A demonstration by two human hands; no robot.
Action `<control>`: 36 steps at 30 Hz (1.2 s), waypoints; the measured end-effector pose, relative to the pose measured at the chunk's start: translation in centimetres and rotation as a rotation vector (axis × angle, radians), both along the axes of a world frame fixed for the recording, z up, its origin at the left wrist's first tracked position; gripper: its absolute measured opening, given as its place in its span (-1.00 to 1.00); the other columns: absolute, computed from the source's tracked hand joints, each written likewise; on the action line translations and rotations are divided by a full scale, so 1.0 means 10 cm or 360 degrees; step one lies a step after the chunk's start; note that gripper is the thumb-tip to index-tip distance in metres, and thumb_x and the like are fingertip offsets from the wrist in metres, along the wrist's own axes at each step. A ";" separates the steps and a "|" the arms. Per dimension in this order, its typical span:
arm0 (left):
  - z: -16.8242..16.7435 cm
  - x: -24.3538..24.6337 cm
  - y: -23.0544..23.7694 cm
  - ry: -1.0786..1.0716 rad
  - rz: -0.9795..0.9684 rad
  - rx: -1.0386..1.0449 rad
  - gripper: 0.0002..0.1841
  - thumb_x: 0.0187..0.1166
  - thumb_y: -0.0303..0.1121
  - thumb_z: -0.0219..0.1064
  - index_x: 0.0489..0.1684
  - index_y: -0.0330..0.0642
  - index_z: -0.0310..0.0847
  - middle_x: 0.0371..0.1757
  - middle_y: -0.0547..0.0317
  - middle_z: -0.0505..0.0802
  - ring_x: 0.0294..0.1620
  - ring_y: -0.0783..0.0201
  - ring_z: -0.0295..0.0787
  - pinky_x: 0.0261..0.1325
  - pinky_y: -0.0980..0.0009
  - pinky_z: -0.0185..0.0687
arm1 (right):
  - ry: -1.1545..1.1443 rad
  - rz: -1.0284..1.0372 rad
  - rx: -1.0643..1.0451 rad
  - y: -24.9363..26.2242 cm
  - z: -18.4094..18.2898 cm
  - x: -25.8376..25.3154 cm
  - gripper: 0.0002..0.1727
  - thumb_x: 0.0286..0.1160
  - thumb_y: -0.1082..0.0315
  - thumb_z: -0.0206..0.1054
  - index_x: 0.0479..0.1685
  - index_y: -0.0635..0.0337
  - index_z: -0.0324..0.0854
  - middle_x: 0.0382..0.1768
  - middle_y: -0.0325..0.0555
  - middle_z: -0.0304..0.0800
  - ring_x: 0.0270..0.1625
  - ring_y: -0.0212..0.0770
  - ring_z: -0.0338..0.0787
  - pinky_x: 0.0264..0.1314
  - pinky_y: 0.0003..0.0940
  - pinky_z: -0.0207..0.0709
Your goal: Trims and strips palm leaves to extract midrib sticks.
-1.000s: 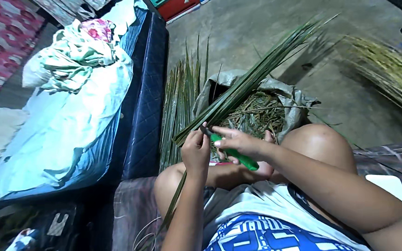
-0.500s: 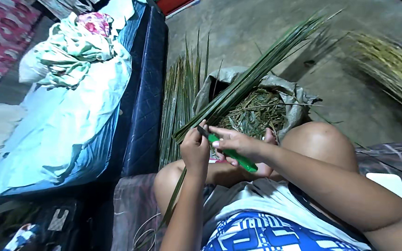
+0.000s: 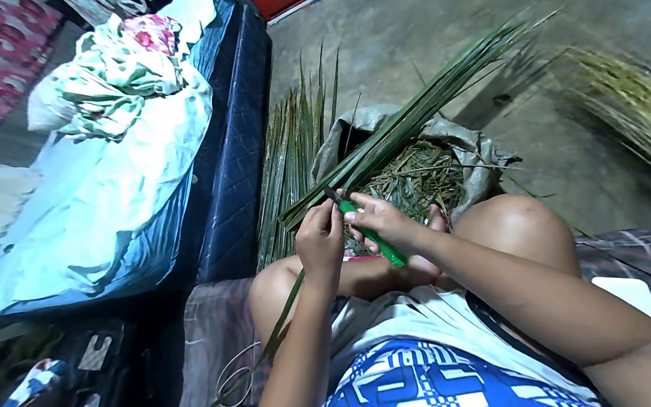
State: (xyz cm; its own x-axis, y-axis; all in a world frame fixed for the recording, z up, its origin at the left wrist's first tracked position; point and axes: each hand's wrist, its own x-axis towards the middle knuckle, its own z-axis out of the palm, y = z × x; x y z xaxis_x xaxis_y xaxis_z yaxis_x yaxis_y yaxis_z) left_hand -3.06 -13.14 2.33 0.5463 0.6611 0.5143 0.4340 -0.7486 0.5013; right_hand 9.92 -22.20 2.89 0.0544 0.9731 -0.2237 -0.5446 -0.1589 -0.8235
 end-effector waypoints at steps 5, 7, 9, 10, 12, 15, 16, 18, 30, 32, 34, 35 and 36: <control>0.04 0.00 0.01 0.0059 0.0005 -0.0002 -0.79 0.62 -0.40 0.34 -0.05 -0.26 0.90 -0.20 0.04 0.93 -0.27 0.37 0.84 -0.14 0.47 0.71 | -0.0260 -0.0092 -0.0013 0.01 -0.02 0.00 -0.41 0.87 0.37 0.10 0.82 0.22 0.10 -0.43 -0.21 0.55 -0.62 -0.46 0.54 -0.57 -0.64 0.49; 0.05 -0.02 0.01 0.0074 -0.0008 -0.0028 -0.78 0.64 -0.39 0.34 0.00 -0.24 0.89 -0.20 0.07 0.92 -0.28 0.40 0.81 -0.15 0.50 0.69 | -0.0322 -0.0110 -0.0030 0.01 -0.01 0.01 -0.44 0.87 0.35 0.11 0.79 0.22 0.14 -0.42 -0.20 0.56 -0.62 -0.47 0.55 -0.55 -0.64 0.50; 0.06 -0.03 0.02 0.0068 -0.0031 -0.0050 -0.78 0.63 -0.39 0.34 0.04 -0.23 0.89 -0.22 0.07 0.92 -0.28 0.42 0.81 -0.14 0.53 0.69 | -0.0358 -0.0125 -0.0036 0.01 -0.01 0.05 -0.43 0.88 0.35 0.11 0.80 0.22 0.14 -0.42 -0.18 0.58 -0.61 -0.46 0.55 -0.55 -0.63 0.50; 0.07 -0.04 0.02 0.0072 -0.0045 -0.0072 -0.77 0.63 -0.39 0.34 0.05 -0.23 0.88 -0.22 0.07 0.92 -0.27 0.42 0.82 -0.12 0.52 0.69 | -0.0382 -0.0148 -0.0042 0.01 -0.01 0.07 -0.42 0.88 0.35 0.11 0.81 0.23 0.12 -0.41 -0.18 0.59 -0.61 -0.46 0.55 -0.55 -0.63 0.50; 0.09 -0.07 0.04 0.0086 -0.0064 -0.0112 -0.77 0.64 -0.39 0.33 0.06 -0.23 0.88 -0.24 0.06 0.92 -0.26 0.41 0.84 -0.09 0.51 0.71 | -0.0421 -0.0218 -0.0066 0.01 0.00 0.12 -0.37 0.87 0.34 0.13 0.86 0.23 0.07 -0.40 -0.16 0.61 -0.61 -0.46 0.56 -0.55 -0.63 0.50; 0.13 -0.13 0.08 0.0120 -0.0129 -0.0191 -0.76 0.66 -0.38 0.32 0.07 -0.24 0.87 -0.22 0.08 0.92 -0.24 0.46 0.83 -0.06 0.55 0.71 | -0.0470 -0.0331 -0.0043 -0.01 -0.01 0.25 -0.37 0.87 0.31 0.13 0.87 0.17 0.08 -0.41 -0.17 0.61 -0.61 -0.44 0.57 -0.56 -0.61 0.53; 0.14 -0.15 0.09 0.0121 -0.0154 -0.0226 -0.76 0.66 -0.38 0.32 0.07 -0.24 0.87 -0.22 0.09 0.92 -0.24 0.48 0.83 -0.05 0.57 0.71 | -0.0489 -0.0364 -0.0009 -0.02 -0.04 0.30 -0.38 0.88 0.30 0.13 0.85 0.16 0.10 -0.41 -0.19 0.61 -0.61 -0.44 0.58 -0.57 -0.60 0.53; 0.15 -0.21 0.12 0.0114 -0.0203 -0.0278 -0.77 0.65 -0.39 0.31 0.06 -0.26 0.86 -0.23 0.11 0.92 -0.24 0.53 0.82 -0.04 0.62 0.69 | -0.0512 -0.0450 0.0047 -0.04 -0.08 0.41 -0.40 0.89 0.27 0.12 0.84 0.14 0.13 -0.43 -0.20 0.64 -0.62 -0.43 0.58 -0.62 -0.60 0.52; 0.24 -0.65 0.37 0.0200 -0.0288 -0.0479 -0.75 0.69 -0.35 0.29 0.07 -0.29 0.83 -0.23 0.24 0.90 -0.31 0.72 0.73 -0.20 0.78 0.60 | -0.0519 -0.1020 -0.0072 -0.11 -0.08 1.18 -0.45 0.89 0.29 0.07 0.81 0.15 0.14 -0.45 -0.29 0.63 -0.62 -0.46 0.59 -0.63 -0.61 0.51; 0.25 -0.72 0.44 0.0226 -0.0281 -0.0525 -0.75 0.70 -0.34 0.28 0.08 -0.28 0.83 -0.23 0.27 0.90 -0.35 0.73 0.70 -0.24 0.78 0.59 | -0.0565 -0.1141 -0.0105 -0.15 -0.10 1.32 -0.47 0.90 0.28 0.06 0.78 0.14 0.19 -0.43 -0.29 0.63 -0.60 -0.44 0.60 -0.60 -0.59 0.53; 0.25 -0.79 0.49 0.0271 -0.0241 -0.0571 -0.74 0.72 -0.32 0.27 0.08 -0.26 0.82 -0.26 0.29 0.89 -0.38 0.73 0.69 -0.26 0.76 0.59 | -0.0628 -0.1289 -0.0157 -0.19 -0.12 1.42 -0.49 0.90 0.27 0.06 0.76 0.14 0.20 -0.42 -0.31 0.63 -0.59 -0.44 0.61 -0.57 -0.56 0.56; 0.26 -0.82 0.52 0.0305 -0.0201 -0.0590 -0.74 0.73 -0.32 0.25 0.08 -0.26 0.82 -0.28 0.30 0.88 -0.40 0.72 0.68 -0.27 0.75 0.57 | -0.0670 -0.1375 -0.0191 -0.20 -0.13 1.46 -0.49 0.90 0.26 0.06 0.75 0.15 0.21 -0.41 -0.31 0.63 -0.58 -0.44 0.62 -0.55 -0.55 0.58; 0.27 -0.83 0.54 0.0339 -0.0147 -0.0610 -0.74 0.74 -0.32 0.24 0.07 -0.26 0.82 -0.32 0.32 0.87 -0.44 0.72 0.65 -0.31 0.74 0.55 | -0.0709 -0.1468 -0.0213 -0.21 -0.14 1.48 -0.48 0.90 0.26 0.06 0.75 0.17 0.20 -0.41 -0.30 0.62 -0.59 -0.44 0.62 -0.53 -0.54 0.59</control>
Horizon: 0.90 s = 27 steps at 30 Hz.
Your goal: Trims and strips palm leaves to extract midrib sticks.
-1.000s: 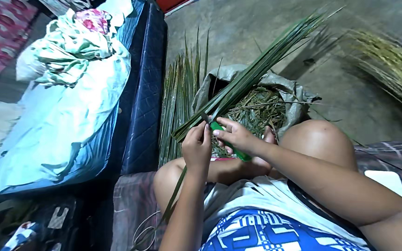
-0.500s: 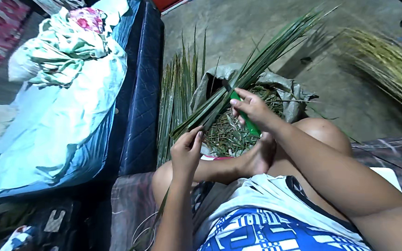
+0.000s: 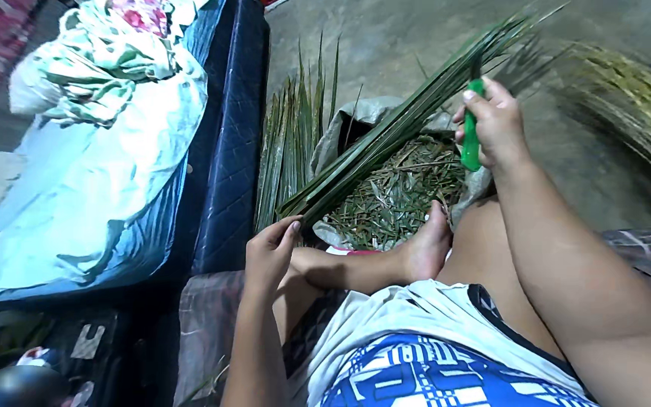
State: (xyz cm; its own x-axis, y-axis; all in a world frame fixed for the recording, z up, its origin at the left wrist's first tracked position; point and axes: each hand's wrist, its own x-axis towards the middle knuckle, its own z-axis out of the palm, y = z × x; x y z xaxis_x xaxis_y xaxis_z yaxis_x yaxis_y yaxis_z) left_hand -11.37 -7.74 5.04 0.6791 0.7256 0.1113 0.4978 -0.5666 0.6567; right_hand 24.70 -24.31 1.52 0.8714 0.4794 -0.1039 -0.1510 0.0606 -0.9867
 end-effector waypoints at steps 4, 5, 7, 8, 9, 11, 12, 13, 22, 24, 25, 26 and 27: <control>0.07 0.05 0.02 0.0116 0.0211 -0.0115 -0.75 0.78 -0.34 0.20 0.08 -0.27 0.78 -0.40 0.34 0.83 -0.52 0.68 0.60 -0.38 0.68 0.52 | -0.0204 -0.0114 0.0083 0.03 0.00 -0.09 -0.41 0.89 0.29 0.04 0.80 0.25 0.03 -0.39 -0.28 0.60 -0.59 -0.42 0.64 -0.53 -0.51 0.63; 0.08 0.09 0.02 0.0099 0.0247 -0.0156 -0.74 0.79 -0.34 0.18 0.08 -0.29 0.76 -0.40 0.32 0.83 -0.53 0.66 0.60 -0.38 0.66 0.53 | -0.0267 -0.0030 0.0121 0.04 0.03 -0.17 -0.41 0.86 0.31 0.04 0.79 0.26 0.02 -0.41 -0.31 0.60 -0.60 -0.43 0.65 -0.54 -0.52 0.64; 0.10 0.17 0.01 0.0048 0.0282 -0.0245 -0.74 0.81 -0.34 0.16 0.07 -0.32 0.72 -0.43 0.31 0.82 -0.55 0.63 0.60 -0.40 0.64 0.54 | -0.0382 0.0302 0.0185 0.05 0.09 -0.39 -0.50 0.80 0.35 0.05 0.65 0.27 0.13 -0.45 -0.36 0.59 -0.61 -0.47 0.64 -0.60 -0.53 0.63; 0.10 0.23 -0.01 0.0006 0.0282 -0.0293 -0.75 0.82 -0.35 0.14 0.06 -0.32 0.71 -0.45 0.32 0.81 -0.57 0.62 0.61 -0.41 0.64 0.55 | -0.0398 0.0521 0.0196 0.06 0.11 -0.53 -0.53 0.75 0.36 0.08 0.58 0.27 0.23 -0.48 -0.36 0.62 -0.63 -0.47 0.65 -0.64 -0.53 0.62; 0.10 0.28 -0.02 -0.0046 0.0277 -0.0349 -0.76 0.83 -0.36 0.13 0.04 -0.32 0.69 -0.48 0.33 0.80 -0.58 0.62 0.61 -0.43 0.66 0.55 | -0.0363 0.0776 0.0183 0.06 0.13 -0.69 -0.53 0.70 0.35 0.11 0.56 0.25 0.31 -0.49 -0.31 0.64 -0.64 -0.44 0.64 -0.65 -0.50 0.60; 0.11 0.39 -0.06 -0.0138 0.0251 -0.0451 -0.77 0.83 -0.37 0.11 0.02 -0.30 0.67 -0.53 0.35 0.77 -0.60 0.61 0.60 -0.47 0.66 0.52 | -0.0203 0.1295 0.0071 0.08 0.14 -1.01 -0.47 0.65 0.32 0.21 0.61 0.18 0.37 -0.45 -0.17 0.69 -0.61 -0.38 0.64 -0.60 -0.45 0.60; 0.13 0.44 -0.09 -0.0170 0.0233 -0.0499 -0.78 0.84 -0.38 0.10 0.01 -0.31 0.65 -0.54 0.35 0.75 -0.61 0.60 0.60 -0.47 0.66 0.52 | -0.0117 0.1517 0.0013 0.12 0.14 -1.16 -0.41 0.65 0.33 0.24 0.69 0.14 0.33 -0.39 -0.13 0.71 -0.57 -0.37 0.65 -0.54 -0.45 0.61; 0.15 0.49 -0.11 -0.0198 0.0203 -0.0542 -0.78 0.84 -0.39 0.09 0.00 -0.31 0.64 -0.55 0.34 0.74 -0.61 0.58 0.60 -0.48 0.66 0.53 | -0.0045 0.1681 -0.0020 0.15 0.13 -1.29 -0.37 0.69 0.32 0.24 0.76 0.10 0.27 -0.32 -0.12 0.74 -0.53 -0.39 0.66 -0.50 -0.47 0.59; 0.25 0.70 -0.28 -0.0502 0.0051 -0.1135 -0.75 0.81 -0.49 -0.04 -0.18 -0.23 0.58 -0.64 0.32 0.64 -0.69 0.59 0.50 -0.58 0.73 0.41 | 0.0225 0.1781 0.0311 0.22 0.02 -1.50 -0.15 0.72 0.28 0.17 0.92 0.20 -0.21 -0.36 -0.27 0.73 -0.57 -0.51 0.62 -0.54 -0.65 0.53; 0.23 0.72 -0.31 -0.0559 0.0006 -0.1226 -0.73 0.78 -0.50 -0.07 -0.17 -0.21 0.60 -0.66 0.34 0.64 -0.71 0.61 0.48 -0.61 0.74 0.39 | 0.0234 0.1807 0.0365 0.22 0.00 -1.47 -0.18 0.71 0.26 0.17 0.90 0.18 -0.15 -0.36 -0.30 0.74 -0.60 -0.53 0.61 -0.56 -0.66 0.52; 0.22 0.72 -0.33 -0.0581 -0.0004 -0.1258 -0.73 0.77 -0.49 -0.07 -0.13 -0.22 0.61 -0.66 0.34 0.64 -0.72 0.61 0.47 -0.62 0.74 0.39 | 0.0237 0.1816 0.0375 0.22 0.00 -1.46 -0.20 0.70 0.24 0.18 0.89 0.17 -0.11 -0.35 -0.30 0.75 -0.60 -0.53 0.61 -0.57 -0.66 0.52; 0.21 0.72 -0.35 -0.0596 -0.0015 -0.1275 -0.73 0.77 -0.49 -0.07 -0.07 -0.22 0.61 -0.67 0.35 0.64 -0.73 0.62 0.47 -0.62 0.74 0.40 | 0.0236 0.1824 0.0377 0.21 0.00 -1.45 -0.20 0.70 0.23 0.18 0.89 0.15 -0.10 -0.34 -0.29 0.74 -0.59 -0.52 0.62 -0.57 -0.66 0.53; 0.20 0.73 -0.37 -0.0606 -0.0034 -0.1284 -0.72 0.76 -0.49 -0.08 -0.04 -0.21 0.62 -0.67 0.36 0.63 -0.73 0.62 0.47 -0.62 0.74 0.40 | 0.0228 0.1821 0.0382 0.21 0.01 -1.44 -0.21 0.70 0.23 0.18 0.88 0.14 -0.08 -0.33 -0.29 0.74 -0.59 -0.52 0.62 -0.57 -0.66 0.53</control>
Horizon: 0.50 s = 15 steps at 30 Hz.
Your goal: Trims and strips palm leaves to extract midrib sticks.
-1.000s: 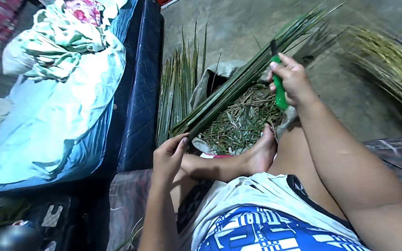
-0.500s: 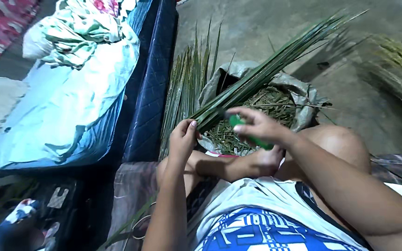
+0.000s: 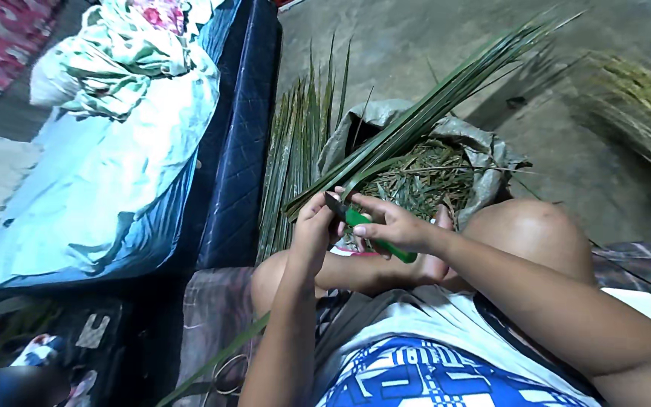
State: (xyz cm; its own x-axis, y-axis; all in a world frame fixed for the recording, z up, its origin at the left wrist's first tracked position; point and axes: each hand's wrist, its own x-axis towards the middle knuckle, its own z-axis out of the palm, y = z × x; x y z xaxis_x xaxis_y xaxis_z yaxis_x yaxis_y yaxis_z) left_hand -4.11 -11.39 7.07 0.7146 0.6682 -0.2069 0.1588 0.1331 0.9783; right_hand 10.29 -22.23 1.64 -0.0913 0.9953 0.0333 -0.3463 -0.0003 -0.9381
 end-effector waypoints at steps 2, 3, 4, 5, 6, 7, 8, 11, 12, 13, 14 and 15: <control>-0.03 0.00 -0.01 -0.0066 -0.0038 -0.0016 -0.69 0.73 -0.47 -0.07 -0.15 -0.18 0.67 -0.70 0.34 0.64 -0.73 0.61 0.47 -0.61 0.72 0.41 | 0.0004 -0.0029 0.0023 -0.01 0.03 0.03 -0.23 0.70 0.26 0.16 0.90 0.10 -0.03 -0.30 -0.26 0.74 -0.57 -0.51 0.61 -0.56 -0.65 0.51; -0.03 0.00 -0.01 -0.0089 -0.0056 -0.0021 -0.68 0.75 -0.47 -0.08 -0.19 -0.17 0.67 -0.70 0.34 0.63 -0.73 0.60 0.46 -0.60 0.72 0.39 | 0.0006 -0.0045 0.0051 -0.01 0.04 0.05 -0.24 0.69 0.28 0.16 0.90 0.10 -0.02 -0.31 -0.25 0.74 -0.56 -0.51 0.61 -0.57 -0.67 0.50; -0.03 -0.01 -0.02 -0.0101 -0.0064 -0.0025 -0.68 0.74 -0.46 -0.10 -0.22 -0.16 0.65 -0.70 0.35 0.63 -0.73 0.61 0.45 -0.60 0.72 0.39 | 0.0007 -0.0056 0.0068 -0.01 0.04 0.07 -0.24 0.68 0.29 0.15 0.89 0.10 0.00 -0.32 -0.25 0.74 -0.56 -0.51 0.61 -0.57 -0.67 0.49; -0.01 -0.01 -0.03 -0.0104 -0.0059 -0.0039 -0.68 0.74 -0.46 -0.12 -0.25 -0.13 0.62 -0.70 0.37 0.62 -0.74 0.61 0.44 -0.61 0.72 0.39 | 0.0005 -0.0059 0.0078 0.00 0.04 0.09 -0.23 0.66 0.29 0.16 0.90 0.11 0.01 -0.35 -0.25 0.73 -0.56 -0.51 0.62 -0.56 -0.66 0.49; 0.00 0.00 -0.04 -0.0105 -0.0040 -0.0062 -0.67 0.74 -0.46 -0.14 -0.27 -0.12 0.60 -0.70 0.38 0.61 -0.75 0.61 0.42 -0.62 0.71 0.39 | -0.0008 -0.0033 0.0094 -0.01 0.04 0.11 -0.21 0.65 0.26 0.18 0.90 0.10 0.00 -0.36 -0.27 0.73 -0.56 -0.51 0.62 -0.56 -0.66 0.50; 0.02 0.00 -0.04 -0.0111 -0.0012 -0.0098 -0.66 0.75 -0.47 -0.14 -0.27 -0.12 0.61 -0.71 0.38 0.60 -0.75 0.61 0.41 -0.62 0.71 0.38 | -0.0022 0.0005 0.0103 -0.01 0.03 0.12 -0.20 0.64 0.23 0.19 0.90 0.09 0.00 -0.37 -0.27 0.73 -0.57 -0.50 0.63 -0.57 -0.66 0.51; 0.03 0.01 -0.05 -0.0124 0.0020 -0.0146 -0.66 0.76 -0.47 -0.13 -0.25 -0.13 0.63 -0.71 0.38 0.59 -0.76 0.61 0.41 -0.63 0.71 0.38 | -0.0033 0.0045 0.0106 -0.02 0.03 0.13 -0.19 0.64 0.22 0.20 0.90 0.10 -0.01 -0.36 -0.27 0.75 -0.57 -0.50 0.64 -0.58 -0.66 0.52; 0.06 0.01 -0.06 -0.0139 0.0067 -0.0264 -0.65 0.81 -0.44 -0.14 -0.16 -0.15 0.66 -0.72 0.36 0.58 -0.77 0.62 0.40 -0.65 0.73 0.39 | -0.0064 0.0092 0.0076 -0.04 0.04 0.11 -0.17 0.67 0.20 0.20 0.91 0.14 -0.08 -0.36 -0.28 0.74 -0.57 -0.51 0.64 -0.57 -0.66 0.52; 0.06 0.01 -0.07 -0.0139 0.0058 -0.0271 -0.64 0.81 -0.43 -0.14 -0.20 -0.15 0.65 -0.73 0.36 0.57 -0.78 0.61 0.39 -0.65 0.72 0.38 | -0.0071 0.0090 0.0066 -0.04 0.04 0.11 -0.18 0.68 0.20 0.20 0.91 0.13 -0.07 -0.36 -0.27 0.74 -0.58 -0.51 0.63 -0.58 -0.66 0.51; 0.04 0.01 -0.07 -0.0150 0.0036 -0.0267 -0.63 0.80 -0.43 -0.14 -0.29 -0.13 0.63 -0.74 0.36 0.55 -0.78 0.60 0.39 -0.64 0.71 0.37 | -0.0065 0.0084 0.0063 -0.04 0.04 0.11 -0.19 0.68 0.22 0.19 0.91 0.11 -0.05 -0.38 -0.28 0.73 -0.59 -0.51 0.62 -0.59 -0.67 0.50; 0.03 0.01 -0.07 -0.0165 0.0009 -0.0247 -0.63 0.78 -0.44 -0.14 -0.34 -0.11 0.63 -0.74 0.37 0.56 -0.78 0.60 0.39 -0.64 0.71 0.38 | -0.0053 0.0082 0.0061 -0.04 0.05 0.12 -0.21 0.68 0.23 0.19 0.90 0.08 -0.02 -0.39 -0.28 0.73 -0.60 -0.51 0.61 -0.60 -0.67 0.49; 0.01 0.01 -0.08 -0.0177 -0.0012 -0.0226 -0.63 0.76 -0.44 -0.13 -0.33 -0.09 0.64 -0.74 0.38 0.57 -0.77 0.61 0.40 -0.63 0.71 0.39 | -0.0043 0.0083 0.0059 -0.04 0.05 0.13 -0.22 0.68 0.24 0.19 0.90 0.06 0.00 -0.38 -0.27 0.74 -0.60 -0.51 0.61 -0.60 -0.68 0.49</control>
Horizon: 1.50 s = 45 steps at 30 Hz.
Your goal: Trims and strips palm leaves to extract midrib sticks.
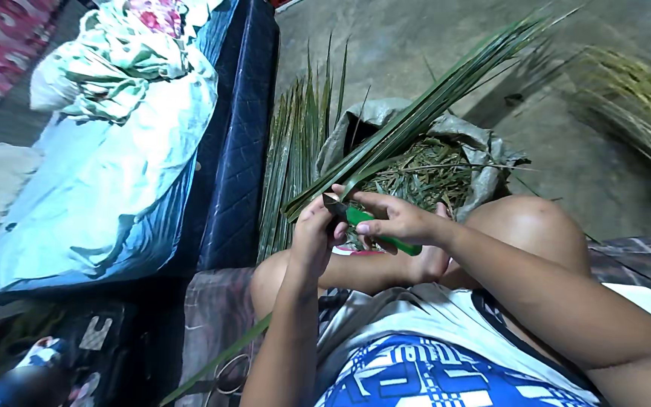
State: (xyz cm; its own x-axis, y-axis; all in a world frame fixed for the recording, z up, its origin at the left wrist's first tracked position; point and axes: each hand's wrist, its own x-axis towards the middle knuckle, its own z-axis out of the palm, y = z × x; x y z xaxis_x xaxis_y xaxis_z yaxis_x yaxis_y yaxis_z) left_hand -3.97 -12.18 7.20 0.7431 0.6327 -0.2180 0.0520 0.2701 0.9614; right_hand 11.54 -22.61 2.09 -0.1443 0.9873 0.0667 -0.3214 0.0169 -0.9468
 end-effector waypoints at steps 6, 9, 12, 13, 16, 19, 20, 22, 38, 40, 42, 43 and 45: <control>-0.01 -0.01 -0.02 0.0002 0.0021 -0.0037 -0.65 0.76 -0.46 -0.13 -0.27 -0.11 0.63 -0.75 0.38 0.55 -0.77 0.59 0.39 -0.62 0.69 0.39 | -0.0081 -0.0135 0.0029 -0.01 0.01 0.01 -0.30 0.68 0.32 0.18 0.86 0.09 0.15 -0.35 -0.24 0.74 -0.59 -0.51 0.60 -0.58 -0.67 0.48; -0.02 -0.02 -0.02 0.0002 0.0013 -0.0079 -0.67 0.77 -0.45 -0.12 -0.04 -0.14 0.66 -0.73 0.37 0.54 -0.77 0.59 0.39 -0.62 0.69 0.41 | -0.0104 -0.0135 0.0031 -0.01 0.01 0.05 -0.32 0.69 0.34 0.19 0.83 0.13 0.20 -0.32 -0.22 0.75 -0.58 -0.53 0.60 -0.57 -0.68 0.49; 0.01 -0.02 -0.01 0.0014 0.0005 -0.0153 -0.65 0.78 -0.45 -0.15 0.06 -0.19 0.64 -0.73 0.38 0.54 -0.78 0.61 0.37 -0.64 0.71 0.38 | -0.0111 -0.0155 0.0029 -0.01 0.00 0.06 -0.36 0.68 0.30 0.21 0.77 0.18 0.29 -0.33 -0.25 0.76 -0.57 -0.53 0.62 -0.56 -0.68 0.50; 0.02 -0.03 -0.02 0.0020 0.0001 -0.0169 -0.65 0.79 -0.45 -0.17 0.01 -0.19 0.64 -0.72 0.38 0.54 -0.78 0.61 0.36 -0.64 0.71 0.38 | -0.0102 -0.0166 0.0035 -0.01 0.00 0.07 -0.36 0.67 0.28 0.21 0.76 0.19 0.30 -0.33 -0.26 0.76 -0.56 -0.53 0.62 -0.55 -0.68 0.51; 0.05 -0.03 -0.01 0.0039 -0.0034 -0.0199 -0.63 0.81 -0.43 -0.19 -0.31 -0.12 0.57 -0.73 0.38 0.54 -0.79 0.61 0.35 -0.65 0.72 0.36 | -0.0097 -0.0163 0.0073 -0.02 0.01 0.11 -0.34 0.66 0.27 0.22 0.79 0.14 0.28 -0.32 -0.24 0.77 -0.58 -0.52 0.62 -0.58 -0.68 0.49; 0.04 -0.03 0.00 0.0027 -0.0058 -0.0240 -0.65 0.79 -0.44 -0.19 -0.20 -0.13 0.59 -0.73 0.38 0.55 -0.79 0.62 0.37 -0.66 0.72 0.36 | -0.0103 -0.0108 0.0088 -0.01 0.01 0.12 -0.34 0.66 0.26 0.22 0.78 0.16 0.28 -0.33 -0.26 0.77 -0.56 -0.52 0.63 -0.56 -0.69 0.50; 0.03 -0.03 0.00 0.0020 -0.0054 -0.0255 -0.64 0.79 -0.45 -0.19 -0.13 -0.15 0.63 -0.74 0.38 0.54 -0.80 0.62 0.37 -0.67 0.72 0.36 | -0.0102 -0.0091 0.0087 -0.01 0.01 0.12 -0.34 0.66 0.25 0.22 0.76 0.17 0.28 -0.33 -0.26 0.77 -0.56 -0.52 0.63 -0.55 -0.69 0.51; 0.03 -0.03 0.01 0.0033 -0.0073 -0.0273 -0.64 0.78 -0.44 -0.19 -0.17 -0.13 0.61 -0.75 0.40 0.53 -0.80 0.63 0.35 -0.67 0.72 0.34 | -0.0087 -0.0103 0.0073 -0.01 0.00 0.12 -0.35 0.66 0.24 0.23 0.74 0.20 0.30 -0.35 -0.26 0.77 -0.57 -0.53 0.63 -0.55 -0.69 0.51; -0.02 -0.25 0.15 0.0117 -0.0233 -0.0235 -0.68 0.75 -0.41 -0.10 -0.34 -0.09 0.58 -0.71 0.43 0.55 -0.78 0.64 0.37 -0.65 0.73 0.38 | -0.0048 -0.0646 0.0126 -0.05 0.00 0.47 -0.33 0.71 0.35 0.19 0.80 0.27 0.14 -0.35 -0.31 0.78 -0.53 -0.50 0.69 -0.57 -0.64 0.58; -0.03 -0.30 0.18 0.0157 -0.0263 -0.0186 -0.70 0.73 -0.40 -0.06 -0.34 -0.07 0.59 -0.71 0.44 0.54 -0.77 0.65 0.37 -0.64 0.73 0.36 | -0.0020 -0.0743 0.0136 -0.04 -0.02 0.59 -0.33 0.72 0.34 0.19 0.80 0.27 0.14 -0.35 -0.32 0.79 -0.51 -0.48 0.73 -0.56 -0.63 0.60; -0.03 -0.35 0.20 0.0205 -0.0300 -0.0126 -0.71 0.73 -0.39 -0.05 -0.33 -0.05 0.60 -0.69 0.46 0.54 -0.76 0.66 0.34 -0.65 0.75 0.32 | 0.0001 -0.0827 0.0159 -0.05 -0.03 0.70 -0.34 0.74 0.35 0.17 0.81 0.24 0.11 -0.33 -0.32 0.79 -0.52 -0.47 0.72 -0.58 -0.63 0.60; -0.03 -0.38 0.22 0.0226 -0.0316 -0.0094 -0.72 0.73 -0.38 -0.05 -0.32 -0.05 0.60 -0.69 0.47 0.53 -0.76 0.66 0.32 -0.65 0.75 0.29 | 0.0013 -0.0874 0.0161 -0.05 -0.04 0.76 -0.35 0.74 0.35 0.15 0.81 0.22 0.11 -0.31 -0.31 0.78 -0.52 -0.47 0.71 -0.59 -0.63 0.60; -0.03 -0.42 0.24 0.0270 -0.0322 -0.0026 -0.72 0.74 -0.39 -0.05 -0.31 -0.05 0.60 -0.68 0.48 0.53 -0.76 0.67 0.31 -0.65 0.75 0.27 | 0.0053 -0.0979 0.0130 -0.08 -0.01 0.85 -0.37 0.77 0.37 0.11 0.81 0.17 0.10 -0.31 -0.30 0.77 -0.55 -0.47 0.70 -0.60 -0.63 0.60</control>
